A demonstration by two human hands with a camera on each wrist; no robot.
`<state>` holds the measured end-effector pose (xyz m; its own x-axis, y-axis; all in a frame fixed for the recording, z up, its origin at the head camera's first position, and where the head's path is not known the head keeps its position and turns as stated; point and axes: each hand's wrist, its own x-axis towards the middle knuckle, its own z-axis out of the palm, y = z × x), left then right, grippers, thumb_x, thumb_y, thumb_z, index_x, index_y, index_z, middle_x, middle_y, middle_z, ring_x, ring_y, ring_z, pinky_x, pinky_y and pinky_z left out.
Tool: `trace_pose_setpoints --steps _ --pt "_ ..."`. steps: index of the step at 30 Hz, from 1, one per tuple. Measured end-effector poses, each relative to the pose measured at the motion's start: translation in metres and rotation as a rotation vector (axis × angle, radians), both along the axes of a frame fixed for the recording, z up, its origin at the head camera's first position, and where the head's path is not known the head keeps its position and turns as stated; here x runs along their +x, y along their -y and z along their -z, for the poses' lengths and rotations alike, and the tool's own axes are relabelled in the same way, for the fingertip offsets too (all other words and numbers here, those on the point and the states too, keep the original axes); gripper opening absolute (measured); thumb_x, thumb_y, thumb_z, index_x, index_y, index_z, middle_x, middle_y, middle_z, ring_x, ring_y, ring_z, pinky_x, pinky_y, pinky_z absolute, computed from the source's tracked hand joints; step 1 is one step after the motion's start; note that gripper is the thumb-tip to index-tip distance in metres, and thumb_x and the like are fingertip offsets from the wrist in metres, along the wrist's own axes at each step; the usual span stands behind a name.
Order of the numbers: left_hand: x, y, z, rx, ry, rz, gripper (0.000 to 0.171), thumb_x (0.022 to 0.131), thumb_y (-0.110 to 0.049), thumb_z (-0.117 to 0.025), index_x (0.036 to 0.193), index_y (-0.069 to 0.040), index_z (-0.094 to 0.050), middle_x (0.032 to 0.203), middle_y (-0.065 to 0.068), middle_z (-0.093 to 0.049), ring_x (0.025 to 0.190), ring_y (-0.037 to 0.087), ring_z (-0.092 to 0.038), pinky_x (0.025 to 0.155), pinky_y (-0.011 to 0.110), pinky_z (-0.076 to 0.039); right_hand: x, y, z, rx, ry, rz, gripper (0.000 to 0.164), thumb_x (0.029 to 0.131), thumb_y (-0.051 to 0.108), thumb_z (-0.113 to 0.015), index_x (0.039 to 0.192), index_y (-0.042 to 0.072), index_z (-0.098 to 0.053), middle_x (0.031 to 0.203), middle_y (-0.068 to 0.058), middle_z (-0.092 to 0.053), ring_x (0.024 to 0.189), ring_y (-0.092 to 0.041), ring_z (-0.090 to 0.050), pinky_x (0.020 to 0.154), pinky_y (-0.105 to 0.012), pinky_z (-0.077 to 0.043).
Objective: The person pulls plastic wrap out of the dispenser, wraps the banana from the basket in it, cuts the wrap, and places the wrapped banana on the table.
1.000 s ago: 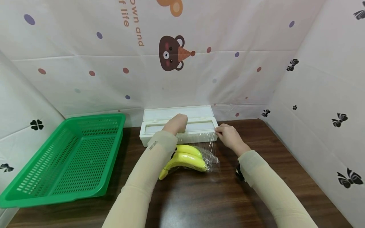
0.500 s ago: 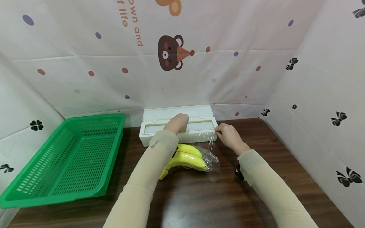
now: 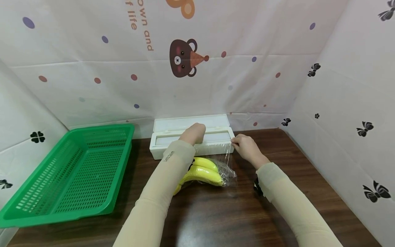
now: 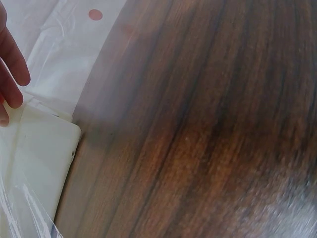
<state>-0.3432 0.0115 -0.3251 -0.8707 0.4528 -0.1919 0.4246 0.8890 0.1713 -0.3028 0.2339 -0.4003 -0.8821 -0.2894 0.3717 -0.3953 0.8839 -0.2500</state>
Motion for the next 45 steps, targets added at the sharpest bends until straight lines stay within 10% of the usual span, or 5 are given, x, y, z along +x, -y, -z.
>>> trace_pose_setpoints --steps 45 --pt "0.008 -0.013 -0.003 0.029 0.048 -0.013 0.022 0.095 0.002 -0.043 0.100 -0.004 -0.064 0.104 0.010 -0.064 0.080 0.017 -0.053 0.074 0.030 -0.047 0.000 0.001 0.003 -0.002 0.021 0.012 0.024 0.090 0.013 -0.063 0.111 0.001 -0.069 0.100 -0.014 -0.066 0.087 -0.027 -0.065 0.074 -0.040 -0.053"
